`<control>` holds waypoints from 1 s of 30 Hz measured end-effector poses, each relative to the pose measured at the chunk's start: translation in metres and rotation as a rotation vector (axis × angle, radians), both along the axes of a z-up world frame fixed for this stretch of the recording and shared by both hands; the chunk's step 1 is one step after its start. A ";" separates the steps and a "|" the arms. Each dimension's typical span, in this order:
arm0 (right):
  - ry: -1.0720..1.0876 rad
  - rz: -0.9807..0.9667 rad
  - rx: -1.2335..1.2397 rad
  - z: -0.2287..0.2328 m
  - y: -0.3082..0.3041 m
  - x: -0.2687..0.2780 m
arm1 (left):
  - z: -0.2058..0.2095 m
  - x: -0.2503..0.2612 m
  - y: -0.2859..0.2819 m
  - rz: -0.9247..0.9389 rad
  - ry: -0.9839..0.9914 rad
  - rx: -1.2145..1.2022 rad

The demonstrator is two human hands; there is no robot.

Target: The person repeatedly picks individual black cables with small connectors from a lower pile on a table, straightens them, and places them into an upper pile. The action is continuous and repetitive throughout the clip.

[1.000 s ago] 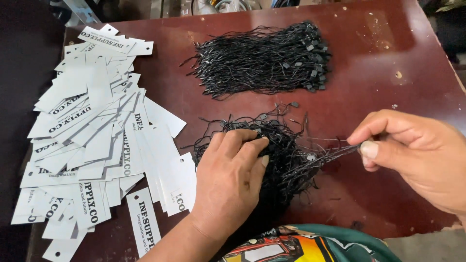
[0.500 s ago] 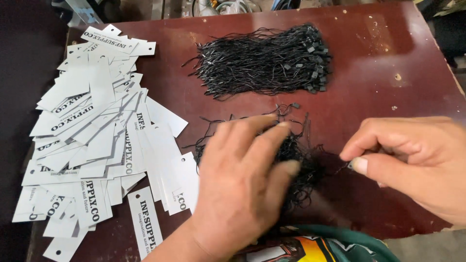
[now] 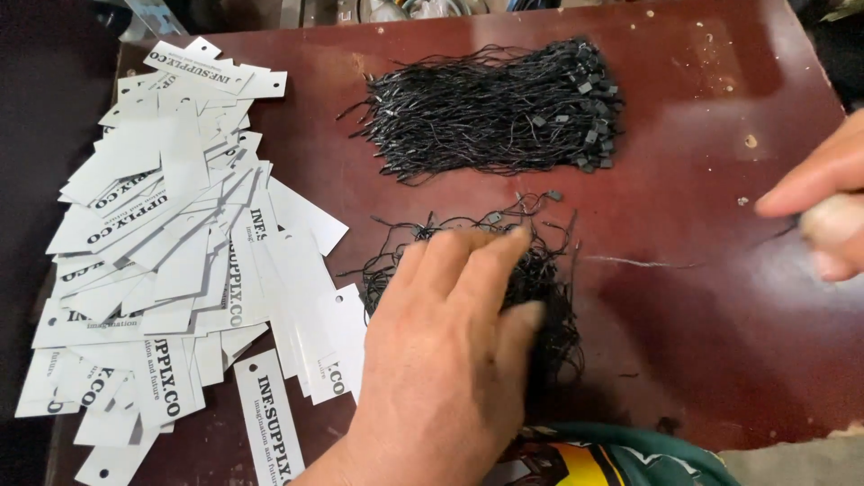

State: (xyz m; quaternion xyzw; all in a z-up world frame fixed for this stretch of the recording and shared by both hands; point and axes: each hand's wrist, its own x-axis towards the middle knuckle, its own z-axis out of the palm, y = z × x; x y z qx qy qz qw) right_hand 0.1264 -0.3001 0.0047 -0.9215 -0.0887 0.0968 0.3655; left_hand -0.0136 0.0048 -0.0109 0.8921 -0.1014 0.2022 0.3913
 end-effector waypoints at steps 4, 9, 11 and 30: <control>-0.330 0.399 -0.118 0.045 0.102 -0.069 | 0.020 0.012 -0.026 -0.171 0.224 -0.442; -0.133 0.204 0.314 -0.002 0.054 -0.017 | 0.037 0.022 0.001 0.048 0.958 -0.443; -0.048 0.076 0.434 -0.027 0.017 0.015 | 0.033 0.025 0.021 0.122 1.014 -0.236; -0.567 0.094 0.291 -0.107 0.096 0.145 | -0.075 0.172 0.109 0.434 0.174 0.200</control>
